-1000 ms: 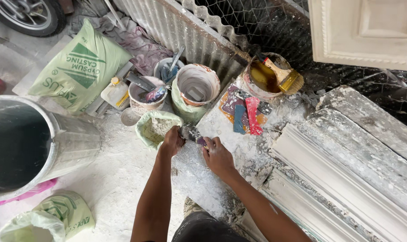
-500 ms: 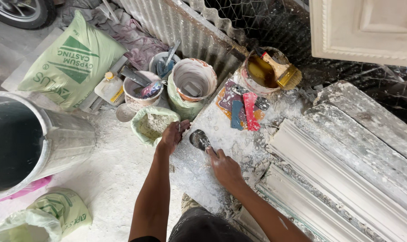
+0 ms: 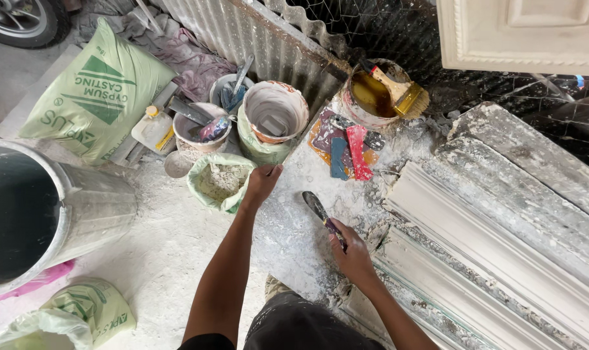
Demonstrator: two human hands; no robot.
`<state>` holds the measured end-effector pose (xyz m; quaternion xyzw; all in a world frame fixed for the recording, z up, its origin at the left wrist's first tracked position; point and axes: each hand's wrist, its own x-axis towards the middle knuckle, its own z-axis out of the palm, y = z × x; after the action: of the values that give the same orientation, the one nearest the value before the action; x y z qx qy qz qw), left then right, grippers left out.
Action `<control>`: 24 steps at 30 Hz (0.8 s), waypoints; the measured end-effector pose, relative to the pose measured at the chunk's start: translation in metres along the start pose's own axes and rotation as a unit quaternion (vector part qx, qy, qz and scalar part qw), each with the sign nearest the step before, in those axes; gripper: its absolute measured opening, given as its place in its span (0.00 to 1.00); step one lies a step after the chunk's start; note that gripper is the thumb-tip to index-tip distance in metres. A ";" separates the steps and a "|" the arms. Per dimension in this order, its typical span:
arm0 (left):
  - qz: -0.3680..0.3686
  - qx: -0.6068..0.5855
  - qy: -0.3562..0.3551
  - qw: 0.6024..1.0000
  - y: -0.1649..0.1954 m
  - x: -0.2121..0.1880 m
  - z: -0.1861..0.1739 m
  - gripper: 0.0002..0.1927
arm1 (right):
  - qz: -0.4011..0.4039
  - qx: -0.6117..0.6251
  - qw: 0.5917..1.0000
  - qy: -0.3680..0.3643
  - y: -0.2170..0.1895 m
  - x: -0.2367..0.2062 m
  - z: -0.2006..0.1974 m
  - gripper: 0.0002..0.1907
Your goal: The person works along a long plaster cornice moulding on a workbench, pulling thin rubber strips out of the mould seams and scraping the seam line with a small stick. They then use a scraper to clean and smooth plaster residue from the moulding surface and the bench.
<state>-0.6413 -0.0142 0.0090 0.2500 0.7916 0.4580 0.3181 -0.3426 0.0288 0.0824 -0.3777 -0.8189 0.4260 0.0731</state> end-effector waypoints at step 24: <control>-0.112 -0.271 0.071 0.953 -0.047 -0.026 -0.098 0.24 | 0.057 0.007 0.998 0.005 0.014 0.004 -0.004 0.27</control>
<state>-0.7001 -0.1090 0.0119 0.0310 0.6810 0.6335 0.3661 -0.3361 0.0389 0.0735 -0.4254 -0.7925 0.4334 0.0554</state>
